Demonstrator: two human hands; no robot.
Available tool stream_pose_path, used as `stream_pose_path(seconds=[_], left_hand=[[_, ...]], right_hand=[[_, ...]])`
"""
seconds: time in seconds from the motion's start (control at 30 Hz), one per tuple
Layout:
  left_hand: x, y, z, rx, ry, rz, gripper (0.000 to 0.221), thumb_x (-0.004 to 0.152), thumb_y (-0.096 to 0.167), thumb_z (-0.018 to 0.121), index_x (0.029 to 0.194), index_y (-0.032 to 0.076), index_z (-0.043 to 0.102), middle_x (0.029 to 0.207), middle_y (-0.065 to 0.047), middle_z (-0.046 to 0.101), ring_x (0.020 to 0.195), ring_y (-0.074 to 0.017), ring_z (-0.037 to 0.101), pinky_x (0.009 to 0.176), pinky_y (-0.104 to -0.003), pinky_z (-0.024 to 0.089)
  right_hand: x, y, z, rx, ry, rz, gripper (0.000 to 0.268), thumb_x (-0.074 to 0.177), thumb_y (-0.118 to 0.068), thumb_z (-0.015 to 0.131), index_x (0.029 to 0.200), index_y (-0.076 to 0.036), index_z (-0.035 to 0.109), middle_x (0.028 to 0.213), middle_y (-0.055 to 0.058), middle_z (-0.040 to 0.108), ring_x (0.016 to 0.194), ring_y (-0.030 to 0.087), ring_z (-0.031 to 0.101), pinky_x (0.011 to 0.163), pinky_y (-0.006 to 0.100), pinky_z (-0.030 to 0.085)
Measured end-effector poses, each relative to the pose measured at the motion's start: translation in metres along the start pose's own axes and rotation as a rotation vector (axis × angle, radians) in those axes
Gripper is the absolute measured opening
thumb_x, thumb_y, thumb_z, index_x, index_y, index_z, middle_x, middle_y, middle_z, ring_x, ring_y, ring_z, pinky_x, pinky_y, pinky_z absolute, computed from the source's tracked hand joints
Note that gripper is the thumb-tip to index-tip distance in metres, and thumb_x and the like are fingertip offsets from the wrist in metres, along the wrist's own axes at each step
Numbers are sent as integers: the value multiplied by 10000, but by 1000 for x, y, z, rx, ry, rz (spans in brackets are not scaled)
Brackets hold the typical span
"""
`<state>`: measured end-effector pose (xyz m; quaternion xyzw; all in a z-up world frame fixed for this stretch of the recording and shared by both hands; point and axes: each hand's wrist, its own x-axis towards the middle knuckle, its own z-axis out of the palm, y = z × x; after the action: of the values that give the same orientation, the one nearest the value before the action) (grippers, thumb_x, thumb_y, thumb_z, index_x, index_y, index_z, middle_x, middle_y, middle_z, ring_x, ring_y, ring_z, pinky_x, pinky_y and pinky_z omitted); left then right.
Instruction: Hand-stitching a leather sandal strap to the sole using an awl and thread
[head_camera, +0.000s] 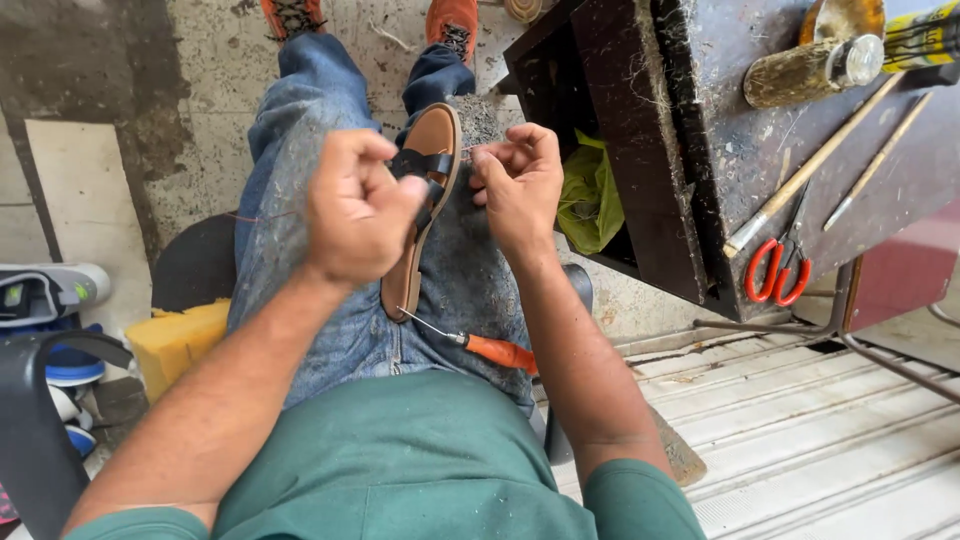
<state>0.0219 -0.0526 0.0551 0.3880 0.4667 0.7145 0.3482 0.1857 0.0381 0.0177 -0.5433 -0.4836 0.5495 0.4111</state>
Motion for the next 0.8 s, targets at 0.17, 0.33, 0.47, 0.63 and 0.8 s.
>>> stream_pose_path(seconds=[0.17, 0.33, 0.47, 0.63, 0.8], left_hand=[[22, 8, 18, 1010, -415, -26, 771, 675, 227, 935, 1303, 22, 538, 658, -117, 597, 563, -290, 647, 547, -428, 530], [21, -10, 14, 1019, -446, -164, 742, 721, 244, 881, 1304, 76, 453, 839, -216, 668, 764, -475, 721, 669, -606, 563], [14, -25, 8, 876, -392, -205, 599, 737, 300, 844, 1251, 188, 557, 902, -158, 699, 853, -406, 735, 730, -537, 575], [13, -37, 4, 807, -346, -154, 518, 772, 291, 829, 1232, 186, 617, 846, -142, 701, 814, -376, 729, 687, -497, 588], [11, -41, 1, 770, -339, -88, 510, 763, 261, 794, 1234, 173, 619, 830, -136, 675, 819, -366, 712, 695, -494, 585]], right_hand=[[9, 14, -1, 159, -51, 17, 271, 909, 47, 685, 1045, -111, 512, 822, 163, 718, 524, 161, 627, 366, 234, 511], [12, 23, -6, 385, -82, 52, 224, 961, 21, 651, 1000, -147, 507, 749, 144, 659, 495, 134, 494, 378, 227, 388], [1, 16, -7, 764, -163, 200, 241, 981, 5, 644, 977, -207, 529, 784, 118, 645, 511, 82, 359, 449, 189, 284], [-6, 2, -7, 911, -238, 266, 226, 984, 15, 599, 971, -208, 566, 827, 90, 625, 515, 46, 368, 469, 157, 290], [-3, 6, 11, 794, -210, 207, 216, 963, -26, 636, 941, -232, 574, 771, 21, 588, 463, 14, 301, 402, 151, 271]])
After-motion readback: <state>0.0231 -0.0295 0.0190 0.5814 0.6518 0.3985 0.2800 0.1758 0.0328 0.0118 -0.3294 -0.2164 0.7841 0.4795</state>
